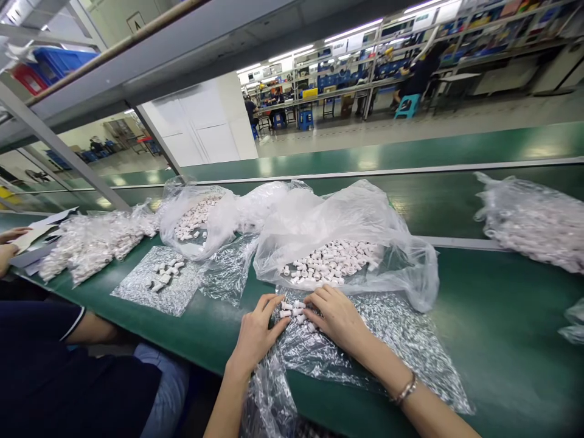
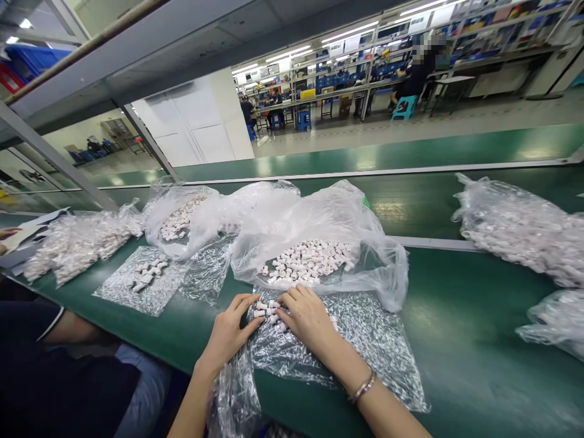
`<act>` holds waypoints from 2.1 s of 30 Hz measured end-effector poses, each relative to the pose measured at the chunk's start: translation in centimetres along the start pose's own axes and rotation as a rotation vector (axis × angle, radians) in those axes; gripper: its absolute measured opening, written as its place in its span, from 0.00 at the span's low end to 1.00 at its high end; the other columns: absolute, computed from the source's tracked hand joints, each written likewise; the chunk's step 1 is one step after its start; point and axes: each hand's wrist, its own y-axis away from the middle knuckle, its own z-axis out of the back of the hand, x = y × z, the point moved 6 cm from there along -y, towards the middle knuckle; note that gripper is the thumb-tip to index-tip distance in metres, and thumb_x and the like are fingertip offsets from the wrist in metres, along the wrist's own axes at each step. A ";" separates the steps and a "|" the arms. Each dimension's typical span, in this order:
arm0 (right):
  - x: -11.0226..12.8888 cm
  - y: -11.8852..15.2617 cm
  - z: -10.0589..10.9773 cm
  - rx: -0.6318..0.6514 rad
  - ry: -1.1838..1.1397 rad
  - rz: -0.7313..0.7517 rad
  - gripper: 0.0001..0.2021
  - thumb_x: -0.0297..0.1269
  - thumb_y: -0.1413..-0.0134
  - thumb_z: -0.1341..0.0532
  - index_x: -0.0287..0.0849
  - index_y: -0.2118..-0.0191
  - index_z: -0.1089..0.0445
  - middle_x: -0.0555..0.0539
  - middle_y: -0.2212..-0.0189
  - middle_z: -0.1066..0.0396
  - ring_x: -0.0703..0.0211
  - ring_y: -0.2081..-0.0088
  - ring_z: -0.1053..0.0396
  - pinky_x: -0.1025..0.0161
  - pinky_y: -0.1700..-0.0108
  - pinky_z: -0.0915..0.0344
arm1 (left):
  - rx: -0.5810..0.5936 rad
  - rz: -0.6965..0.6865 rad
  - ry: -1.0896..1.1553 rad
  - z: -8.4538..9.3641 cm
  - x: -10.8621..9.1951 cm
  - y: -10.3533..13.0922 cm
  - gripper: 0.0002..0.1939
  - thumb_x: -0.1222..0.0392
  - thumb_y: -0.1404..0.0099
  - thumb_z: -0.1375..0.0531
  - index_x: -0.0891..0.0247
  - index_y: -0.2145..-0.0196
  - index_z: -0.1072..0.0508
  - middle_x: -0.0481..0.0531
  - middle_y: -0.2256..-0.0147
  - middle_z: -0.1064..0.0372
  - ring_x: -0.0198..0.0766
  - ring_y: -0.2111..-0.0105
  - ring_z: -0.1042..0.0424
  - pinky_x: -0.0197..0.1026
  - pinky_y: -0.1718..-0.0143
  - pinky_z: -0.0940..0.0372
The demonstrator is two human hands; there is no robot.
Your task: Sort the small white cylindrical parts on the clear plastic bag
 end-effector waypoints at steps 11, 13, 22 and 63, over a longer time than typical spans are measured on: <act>-0.5 -0.4 0.0 0.011 0.002 -0.039 0.04 0.36 0.38 0.37 0.43 0.60 0.31 0.47 0.65 0.30 0.53 0.62 0.33 0.58 0.61 0.38 | 0.028 -0.038 -0.029 -0.3 0.2 -0.1 0.18 0.51 0.27 0.48 0.49 0.41 0.37 0.51 0.48 0.34 0.29 0.77 0.34 0.36 0.76 0.40; -0.5 -0.4 0.0 0.018 0.011 -0.038 0.05 0.37 0.39 0.36 0.44 0.61 0.31 0.48 0.66 0.30 0.54 0.62 0.34 0.58 0.61 0.38 | 0.022 -0.040 -0.034 -0.3 0.2 -0.1 0.18 0.51 0.27 0.48 0.49 0.42 0.37 0.52 0.48 0.34 0.29 0.78 0.35 0.36 0.77 0.41; -0.2 -1.5 -0.8 0.060 0.053 -0.027 0.08 0.37 0.43 0.32 0.43 0.61 0.30 0.48 0.66 0.30 0.53 0.61 0.34 0.56 0.60 0.38 | 0.025 -0.013 -0.024 -0.1 0.1 0.0 0.20 0.51 0.28 0.46 0.49 0.40 0.39 0.51 0.47 0.34 0.31 0.77 0.33 0.37 0.74 0.38; -3.0 1.0 3.2 0.010 -0.090 -0.166 0.02 0.33 0.36 0.40 0.43 0.60 0.30 0.47 0.65 0.32 0.54 0.61 0.35 0.57 0.60 0.38 | -0.008 0.012 0.036 0.0 0.4 0.0 0.20 0.50 0.29 0.44 0.50 0.41 0.37 0.50 0.48 0.33 0.38 0.65 0.26 0.36 0.70 0.36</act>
